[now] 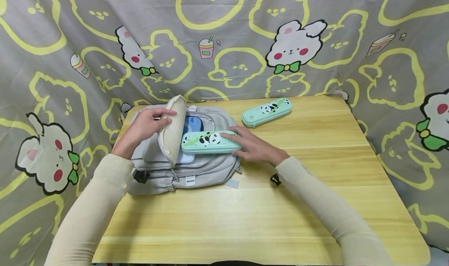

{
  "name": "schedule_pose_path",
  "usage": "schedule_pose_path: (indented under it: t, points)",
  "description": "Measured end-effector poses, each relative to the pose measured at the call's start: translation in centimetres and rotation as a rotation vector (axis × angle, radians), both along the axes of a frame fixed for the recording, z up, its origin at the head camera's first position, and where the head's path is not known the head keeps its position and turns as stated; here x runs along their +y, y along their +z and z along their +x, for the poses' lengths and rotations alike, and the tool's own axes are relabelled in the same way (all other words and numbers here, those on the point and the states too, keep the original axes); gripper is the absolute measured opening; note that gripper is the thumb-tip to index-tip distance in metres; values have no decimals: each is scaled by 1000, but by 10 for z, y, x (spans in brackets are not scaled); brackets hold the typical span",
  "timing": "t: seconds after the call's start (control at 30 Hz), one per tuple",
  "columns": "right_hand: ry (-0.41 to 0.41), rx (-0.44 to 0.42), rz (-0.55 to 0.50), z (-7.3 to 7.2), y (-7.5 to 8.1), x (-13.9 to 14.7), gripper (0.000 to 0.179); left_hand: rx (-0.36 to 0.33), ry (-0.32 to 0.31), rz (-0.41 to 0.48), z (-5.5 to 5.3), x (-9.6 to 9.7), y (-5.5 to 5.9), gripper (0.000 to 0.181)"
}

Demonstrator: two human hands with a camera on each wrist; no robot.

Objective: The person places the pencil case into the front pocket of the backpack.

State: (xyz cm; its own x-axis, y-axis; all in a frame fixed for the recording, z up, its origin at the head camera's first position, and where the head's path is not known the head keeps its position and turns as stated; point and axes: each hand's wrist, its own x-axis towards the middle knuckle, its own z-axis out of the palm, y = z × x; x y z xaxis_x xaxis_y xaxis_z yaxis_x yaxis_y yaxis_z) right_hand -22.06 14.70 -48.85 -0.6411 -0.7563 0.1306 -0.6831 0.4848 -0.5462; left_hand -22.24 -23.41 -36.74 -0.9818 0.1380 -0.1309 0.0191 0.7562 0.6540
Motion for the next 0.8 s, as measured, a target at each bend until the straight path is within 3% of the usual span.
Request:
schedule_pose_path:
  t: [0.8]
  points:
    - [36,15,10,3,1,-14,76,-21,43,57,0,8,4,35]
